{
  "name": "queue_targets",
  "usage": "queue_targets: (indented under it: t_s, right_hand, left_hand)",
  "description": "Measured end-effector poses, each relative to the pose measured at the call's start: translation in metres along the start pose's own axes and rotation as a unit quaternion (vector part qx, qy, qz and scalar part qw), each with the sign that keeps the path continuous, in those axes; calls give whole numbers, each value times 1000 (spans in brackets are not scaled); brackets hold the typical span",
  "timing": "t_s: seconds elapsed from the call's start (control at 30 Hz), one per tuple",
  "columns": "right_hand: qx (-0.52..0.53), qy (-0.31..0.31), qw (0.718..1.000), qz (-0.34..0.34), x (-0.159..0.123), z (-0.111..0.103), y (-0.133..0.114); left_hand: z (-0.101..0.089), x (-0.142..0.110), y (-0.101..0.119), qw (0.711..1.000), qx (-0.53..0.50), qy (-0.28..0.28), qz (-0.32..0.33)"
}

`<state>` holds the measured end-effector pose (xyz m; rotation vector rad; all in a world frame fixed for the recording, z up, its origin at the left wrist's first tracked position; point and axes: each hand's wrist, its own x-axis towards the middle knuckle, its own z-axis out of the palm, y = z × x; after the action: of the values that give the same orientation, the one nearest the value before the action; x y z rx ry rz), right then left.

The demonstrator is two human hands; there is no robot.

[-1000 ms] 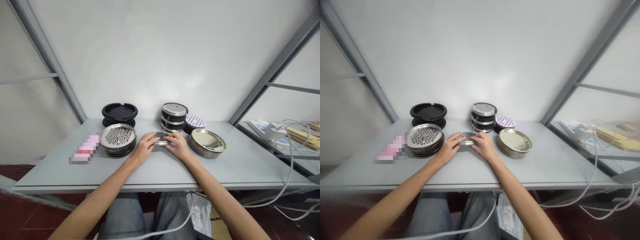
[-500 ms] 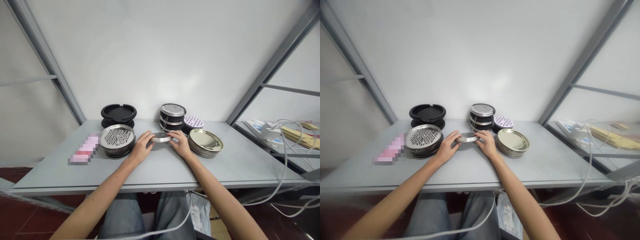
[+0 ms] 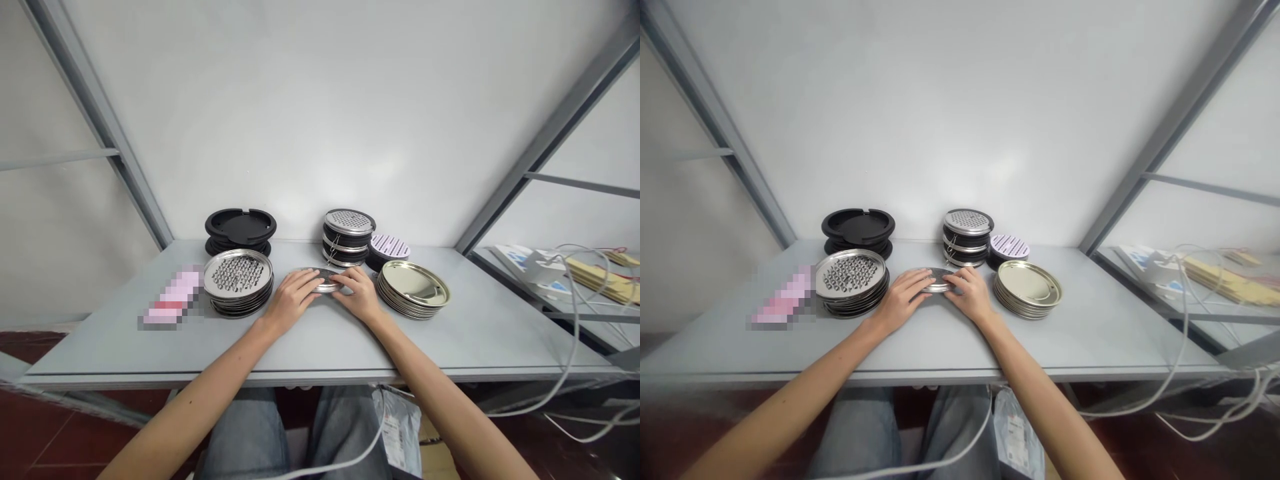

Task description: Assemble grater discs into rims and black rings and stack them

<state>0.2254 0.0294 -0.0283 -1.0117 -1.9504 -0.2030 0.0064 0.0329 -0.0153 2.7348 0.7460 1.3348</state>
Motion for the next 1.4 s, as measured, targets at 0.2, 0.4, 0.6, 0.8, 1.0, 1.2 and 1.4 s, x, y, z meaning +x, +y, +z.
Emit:
queue_targets:
  t_s: [0.2,0.4,0.6,0.8,1.0,1.2,1.4]
  right_hand:
    - [66,-8,994,88,1,-2,5]
    - [84,-26,992,91,-3,-8,14]
    - [45,11,997,53,-3,-12,13]
    - [-3,-10,1000,8,-2,-8,4]
    - [-46,-29,998,-9,0,-7,-5]
    - [-21,-39,999,12,1,-9,-2]
    - [2,-62,998,-4,3,-15,-2]
  left_hand:
    - [2,0,0,992,-90,79,-43]
    - [1,-4,-3,993,-72,64,-68]
    - [-1,-4,-1,997,-18,26,-67]
    - [-3,-1,3,999,20,23,-42]
    - [0,-1,4,998,-16,-15,-59]
    - [5,-4,-1,993,-42,-61,-89]
    - [1,-2,-2,992,-42,-85,-86]
